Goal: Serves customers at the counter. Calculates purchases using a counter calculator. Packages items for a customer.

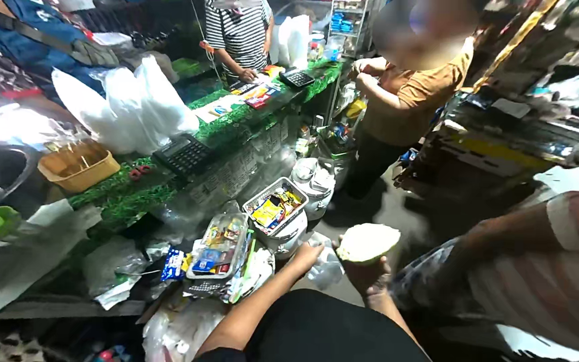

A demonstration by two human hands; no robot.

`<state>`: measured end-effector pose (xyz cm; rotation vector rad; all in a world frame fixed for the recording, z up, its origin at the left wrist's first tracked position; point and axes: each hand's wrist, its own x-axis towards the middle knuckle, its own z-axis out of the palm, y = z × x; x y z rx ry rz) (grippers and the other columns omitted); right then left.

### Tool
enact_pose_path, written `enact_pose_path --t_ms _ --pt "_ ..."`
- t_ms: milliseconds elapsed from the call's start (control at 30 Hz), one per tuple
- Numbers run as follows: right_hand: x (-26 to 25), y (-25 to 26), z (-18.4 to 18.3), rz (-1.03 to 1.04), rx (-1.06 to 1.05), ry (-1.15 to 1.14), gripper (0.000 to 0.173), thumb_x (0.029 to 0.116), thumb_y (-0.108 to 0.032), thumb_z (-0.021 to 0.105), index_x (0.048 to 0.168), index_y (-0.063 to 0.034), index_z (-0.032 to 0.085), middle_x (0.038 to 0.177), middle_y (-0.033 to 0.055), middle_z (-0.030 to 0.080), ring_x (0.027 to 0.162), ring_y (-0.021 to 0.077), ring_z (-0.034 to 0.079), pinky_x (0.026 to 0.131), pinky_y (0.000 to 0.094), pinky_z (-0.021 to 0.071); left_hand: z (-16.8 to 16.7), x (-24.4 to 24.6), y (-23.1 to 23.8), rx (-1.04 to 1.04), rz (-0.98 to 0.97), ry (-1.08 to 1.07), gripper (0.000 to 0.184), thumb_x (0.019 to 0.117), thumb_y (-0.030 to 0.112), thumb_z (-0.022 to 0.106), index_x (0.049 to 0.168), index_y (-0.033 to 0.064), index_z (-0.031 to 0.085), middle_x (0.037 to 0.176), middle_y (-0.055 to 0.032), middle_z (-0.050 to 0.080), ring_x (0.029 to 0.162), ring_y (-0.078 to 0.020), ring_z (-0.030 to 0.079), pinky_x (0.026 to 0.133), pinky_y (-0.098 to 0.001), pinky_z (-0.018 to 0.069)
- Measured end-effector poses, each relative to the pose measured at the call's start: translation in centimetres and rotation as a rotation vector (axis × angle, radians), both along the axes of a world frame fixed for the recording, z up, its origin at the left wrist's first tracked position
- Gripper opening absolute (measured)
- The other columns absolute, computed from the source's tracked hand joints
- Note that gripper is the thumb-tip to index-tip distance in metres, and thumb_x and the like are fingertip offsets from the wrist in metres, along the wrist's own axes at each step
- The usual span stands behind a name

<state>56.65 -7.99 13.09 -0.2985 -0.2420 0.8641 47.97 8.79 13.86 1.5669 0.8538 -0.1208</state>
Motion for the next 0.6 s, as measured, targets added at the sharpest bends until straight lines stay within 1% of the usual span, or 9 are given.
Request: enact_pose_path --t_ms 100,133,200,267,333,400,467,533,600 --pt "1.6 3.7 -4.0 0.118 -0.010 0.111 0.064 0.0596 -0.048 0.090 0.112 -0.0148 0.076 0.114 0.0123 0.076 0.105 0.0286 0.073 0.095 0.0500 0.0589 0.3 2.8 2.5 -0.101 0.228 -0.059 0.051 0.1064 0.041 0.051 0.120 -0.0070 0.059 0.097 -0.0174 0.067 0.086 -0.0245 0.065 0.082 -0.0444 0.0543" --pt "2.4 5.1 -4.8 0.103 -0.081 0.213 0.061 0.0564 -0.046 0.091 0.107 -0.0139 0.076 0.108 0.0133 0.076 0.100 0.0295 0.074 0.091 0.0504 0.0607 0.4 3.9 3.9 -0.109 0.300 -0.071 0.051 0.1066 0.041 0.051 0.121 -0.0071 0.059 0.097 -0.0184 0.067 0.087 -0.0252 0.066 0.082 -0.0447 0.0548" --pt "3.5 8.2 -5.9 0.049 -0.216 0.397 0.055 0.0574 -0.041 0.088 0.101 -0.0121 0.072 0.099 0.0152 0.075 0.093 0.0316 0.074 0.083 0.0526 0.0619 0.8 5.3 7.1 -0.096 0.345 -0.068 0.052 0.1061 0.037 0.054 0.130 -0.0082 0.055 0.115 -0.0259 0.065 0.105 -0.0325 0.065 0.095 -0.0501 0.0521" --pt "4.6 11.1 -6.4 0.041 -0.313 0.416 0.036 0.0719 -0.036 0.078 0.097 -0.0115 0.070 0.090 0.0131 0.076 0.084 0.0277 0.075 0.075 0.0484 0.0629 1.0 6.7 10.2 -0.063 0.280 -0.057 0.052 0.1056 0.034 0.055 0.135 -0.0090 0.052 0.127 -0.0294 0.060 0.119 -0.0366 0.060 0.104 -0.0531 0.0467" --pt "6.1 13.7 -6.7 0.042 -0.464 0.250 0.021 0.0865 -0.024 0.062 0.102 -0.0106 0.064 0.085 0.0102 0.075 0.077 0.0215 0.074 0.068 0.0412 0.0625 0.9 8.5 13.0 -0.002 0.214 -0.024 0.052 0.1047 0.035 0.056 0.133 -0.0091 0.054 0.127 -0.0298 0.061 0.120 -0.0382 0.060 0.104 -0.0550 0.0461" --pt "8.2 16.1 -7.2 0.011 -0.615 -0.050 0.040 0.0887 -0.006 0.063 0.127 -0.0034 0.051 0.097 0.0127 0.072 0.084 0.0201 0.073 0.076 0.0400 0.0624 1.0 10.1 15.5 0.081 0.169 0.035 0.053 0.1034 0.040 0.057 0.128 -0.0066 0.059 0.122 -0.0285 0.064 0.116 -0.0389 0.063 0.101 -0.0572 0.0482" --pt "9.9 18.7 -7.3 -0.104 -0.802 -0.259 0.061 0.0831 0.004 0.073 0.138 0.0040 0.046 0.111 0.0177 0.069 0.095 0.0215 0.071 0.084 0.0402 0.0613 0.9 11.2 18.0 0.108 0.133 0.043 0.053 0.1029 0.044 0.057 0.123 -0.0040 0.064 0.117 -0.0267 0.067 0.112 -0.0386 0.065 0.099 -0.0586 0.0493" --pt "11.4 21.2 -6.6 -0.177 -0.919 -0.479 0.084 0.0724 0.003 0.082 0.145 0.0058 0.040 0.127 0.0223 0.063 0.109 0.0231 0.067 0.093 0.0387 0.0594 1.4 12.2 20.5 0.068 0.138 -0.055 0.045 0.1041 0.041 0.056 0.119 0.0007 0.069 0.113 -0.0220 0.069 0.107 -0.0333 0.066 0.097 -0.0553 0.0503" --pt "12.7 22.9 -6.1 -0.200 -0.967 -0.688 0.099 0.0660 0.000 0.085 0.150 0.0065 0.034 0.137 0.0248 0.057 0.119 0.0230 0.063 0.100 0.0363 0.0562 1.8 12.8 22.4 0.049 0.160 -0.214 0.036 0.1054 0.033 0.054 0.122 0.0059 0.071 0.113 -0.0159 0.071 0.107 -0.0258 0.067 0.098 -0.0500 0.0502"
